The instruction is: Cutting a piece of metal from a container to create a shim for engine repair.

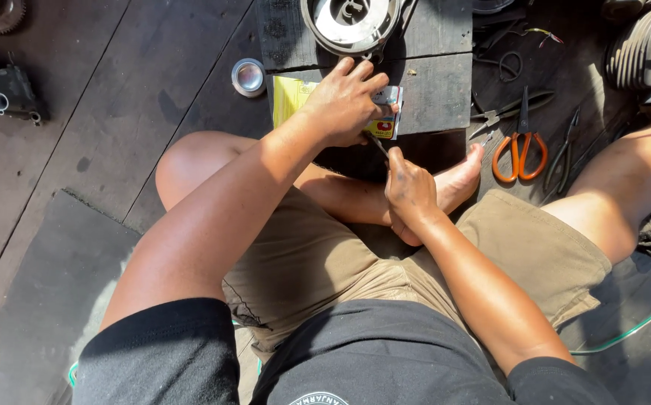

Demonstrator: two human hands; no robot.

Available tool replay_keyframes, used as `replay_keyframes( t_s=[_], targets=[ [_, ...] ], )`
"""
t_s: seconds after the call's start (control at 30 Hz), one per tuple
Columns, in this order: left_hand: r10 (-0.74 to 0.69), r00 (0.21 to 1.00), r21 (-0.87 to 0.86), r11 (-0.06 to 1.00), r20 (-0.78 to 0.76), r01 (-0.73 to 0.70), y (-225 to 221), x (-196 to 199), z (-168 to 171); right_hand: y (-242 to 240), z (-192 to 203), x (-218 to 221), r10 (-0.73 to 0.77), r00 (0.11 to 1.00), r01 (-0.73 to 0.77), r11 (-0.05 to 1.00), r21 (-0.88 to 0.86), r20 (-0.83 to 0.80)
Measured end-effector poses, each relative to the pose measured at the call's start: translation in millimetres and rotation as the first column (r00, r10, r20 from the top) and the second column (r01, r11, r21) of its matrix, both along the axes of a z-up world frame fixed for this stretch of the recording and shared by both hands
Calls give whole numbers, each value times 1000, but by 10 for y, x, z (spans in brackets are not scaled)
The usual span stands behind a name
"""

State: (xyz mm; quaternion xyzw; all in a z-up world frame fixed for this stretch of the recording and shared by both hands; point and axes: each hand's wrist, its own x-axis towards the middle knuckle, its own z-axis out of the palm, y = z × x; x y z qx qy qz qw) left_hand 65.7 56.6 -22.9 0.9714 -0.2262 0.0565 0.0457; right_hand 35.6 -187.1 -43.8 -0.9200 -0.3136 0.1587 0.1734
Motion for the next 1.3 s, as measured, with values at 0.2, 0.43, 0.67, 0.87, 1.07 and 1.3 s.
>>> replay_keyframes(
  t_s=[0.2,0.43,0.67,0.87,1.07,1.3],
  targets=[
    [-5,1000,21,1000,-20,5,10,3,-34,2,29,22,-9,1000,10,1000,18,-30],
    [3,1000,38,999,-22,-2,-35,-28,14,-18,547,73,-60,997,37,917,397,46],
    [98,994,-1,995,-42,-98,-107,-87,79,-42,351,91,87,977,-149,932,330,197],
    [116,993,-4,993,-12,-116,-121,-105,110,-1,194,139,150,973,-181,967,178,175],
    [16,998,41,999,-53,-14,-23,-13,61,-34,148,119,181,972,-182,983,-6,148],
    [-193,974,73,977,-117,203,160,241,78,-17,184,147,192,974,-185,980,-68,117]
  ],
)
